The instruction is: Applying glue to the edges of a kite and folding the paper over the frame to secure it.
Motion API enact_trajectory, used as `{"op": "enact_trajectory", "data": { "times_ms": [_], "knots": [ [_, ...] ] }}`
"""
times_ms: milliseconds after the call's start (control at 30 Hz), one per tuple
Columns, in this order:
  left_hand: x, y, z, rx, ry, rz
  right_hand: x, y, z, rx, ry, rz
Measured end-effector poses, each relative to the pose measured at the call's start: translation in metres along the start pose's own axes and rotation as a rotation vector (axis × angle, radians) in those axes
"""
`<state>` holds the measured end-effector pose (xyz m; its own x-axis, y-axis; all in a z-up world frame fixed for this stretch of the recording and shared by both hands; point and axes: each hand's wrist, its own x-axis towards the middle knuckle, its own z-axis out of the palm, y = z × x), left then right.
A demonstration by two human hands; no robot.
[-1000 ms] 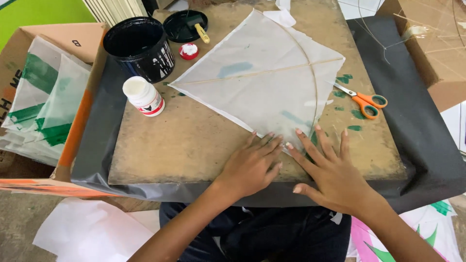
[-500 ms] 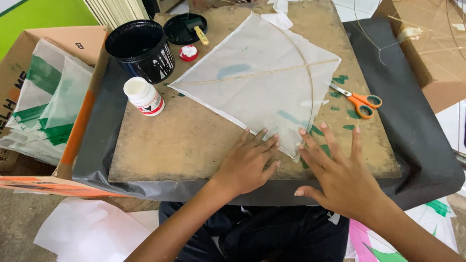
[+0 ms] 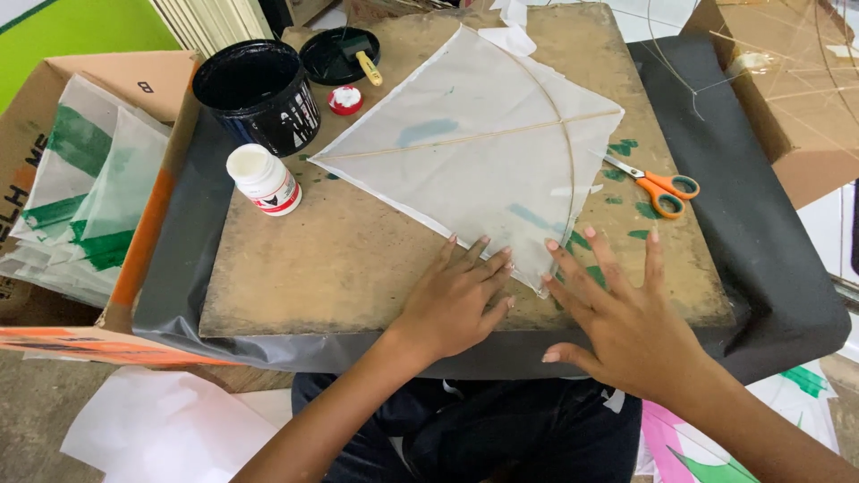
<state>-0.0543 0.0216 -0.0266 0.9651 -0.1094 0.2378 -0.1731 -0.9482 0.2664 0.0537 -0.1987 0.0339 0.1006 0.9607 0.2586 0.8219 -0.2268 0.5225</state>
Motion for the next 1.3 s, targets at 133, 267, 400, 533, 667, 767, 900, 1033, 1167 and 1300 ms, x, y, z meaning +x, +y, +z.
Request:
{"op": "enact_trajectory", "data": {
  "times_ms": [133, 267, 400, 533, 667, 767, 900, 1033, 1167, 1300],
  "knots": [
    [0.000, 0.001, 0.000, -0.002, 0.026, -0.008, 0.005, -0.006, 0.008, -0.031, 0.006, -0.017],
    [0.000, 0.000, 0.000, -0.009, 0.051, 0.011, 0.001, -0.008, 0.006, -0.052, 0.004, -0.024],
    [0.000, 0.000, -0.001, -0.001, 0.029, 0.005, -0.008, -0.005, 0.002, -0.047, -0.007, -0.019],
    [0.001, 0.003, -0.004, 0.010, -0.005, -0.010, -0.010, 0.005, -0.002, 0.035, 0.078, 0.006],
    [0.001, 0.004, 0.001, 0.041, 0.100, 0.004, -0.007, 0.005, 0.003, 0.058, 0.085, 0.012],
    [0.002, 0.004, 0.006, 0.062, 0.143, 0.007, 0.000, 0.001, 0.008, 0.014, 0.052, -0.013],
    [0.002, 0.005, 0.001, 0.034, 0.022, -0.043, 0.004, -0.002, -0.001, -0.073, 0.010, -0.059],
    [0.003, 0.004, 0.002, 0.043, 0.039, -0.035, -0.004, 0.001, 0.002, -0.023, 0.008, -0.067],
    [0.002, 0.003, 0.004, 0.031, 0.018, -0.038, -0.008, 0.007, 0.019, 0.186, 0.047, -0.002],
    [0.001, 0.002, 0.007, 0.054, 0.078, -0.030, -0.002, 0.000, 0.025, 0.153, 0.040, 0.002]
  ]
}}
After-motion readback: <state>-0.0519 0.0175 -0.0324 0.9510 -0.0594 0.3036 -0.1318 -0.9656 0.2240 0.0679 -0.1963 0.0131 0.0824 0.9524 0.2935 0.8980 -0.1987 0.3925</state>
